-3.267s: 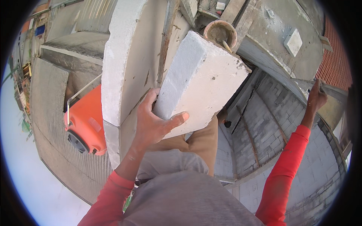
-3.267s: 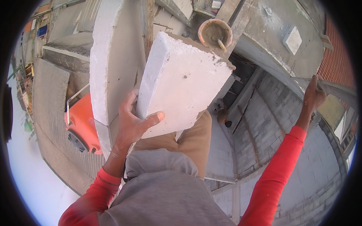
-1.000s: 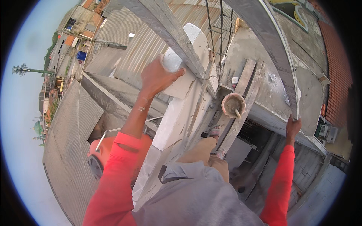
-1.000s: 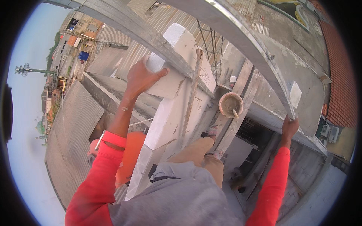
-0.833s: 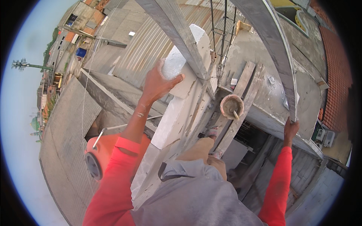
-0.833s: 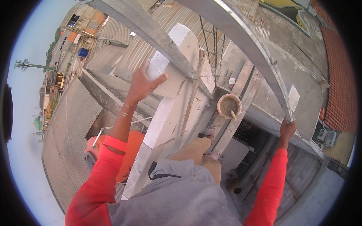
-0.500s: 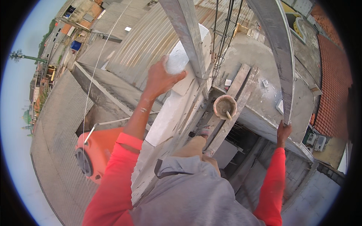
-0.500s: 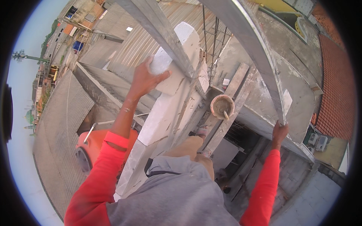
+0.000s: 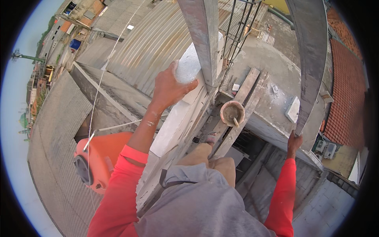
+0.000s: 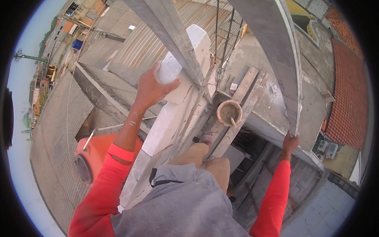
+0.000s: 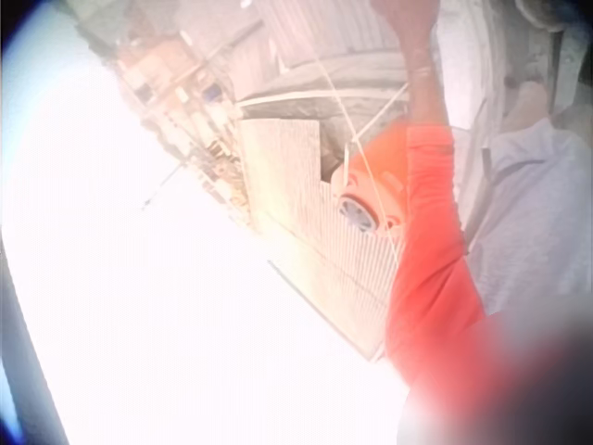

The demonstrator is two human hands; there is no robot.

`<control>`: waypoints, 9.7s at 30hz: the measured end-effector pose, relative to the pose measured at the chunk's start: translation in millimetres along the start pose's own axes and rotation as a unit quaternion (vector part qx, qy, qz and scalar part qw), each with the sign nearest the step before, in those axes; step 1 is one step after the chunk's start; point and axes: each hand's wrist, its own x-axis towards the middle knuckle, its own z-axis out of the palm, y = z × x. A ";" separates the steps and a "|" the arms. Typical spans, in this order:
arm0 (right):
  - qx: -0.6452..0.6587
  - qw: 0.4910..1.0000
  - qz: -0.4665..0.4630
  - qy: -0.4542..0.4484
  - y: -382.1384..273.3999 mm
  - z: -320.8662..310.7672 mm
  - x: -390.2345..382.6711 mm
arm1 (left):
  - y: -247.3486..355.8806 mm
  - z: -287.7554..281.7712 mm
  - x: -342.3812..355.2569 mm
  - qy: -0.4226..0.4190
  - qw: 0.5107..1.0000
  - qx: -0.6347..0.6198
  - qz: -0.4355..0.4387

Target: The person applies mortar to white blocks using a trowel and places them onto a wall under construction. The person repeatedly scoops mortar, spreads it on blocks, and positions them along a wooden beam on a rooftop.

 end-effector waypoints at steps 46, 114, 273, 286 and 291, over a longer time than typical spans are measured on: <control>0.135 0.987 -0.050 0.068 -10.9 3.1 -27.9 | 25.3 -9.2 7.8 -0.089 0.995 0.029 -0.039; 0.484 0.743 0.134 -0.442 -399.7 109.2 -186.1 | -58.1 230.5 -54.0 0.014 0.967 -0.227 -0.113; 0.109 0.749 -0.640 -0.135 -527.2 35.5 9.0 | -25.5 73.5 -79.6 0.300 0.926 -0.226 0.031; 0.084 0.765 -0.634 -0.074 -549.9 -21.1 25.6 | -25.1 48.2 -38.3 0.149 0.955 -0.257 0.021; 0.148 0.794 -0.580 -0.107 -542.8 -29.4 18.2 | -21.2 30.7 -43.5 0.095 0.974 -0.206 -0.017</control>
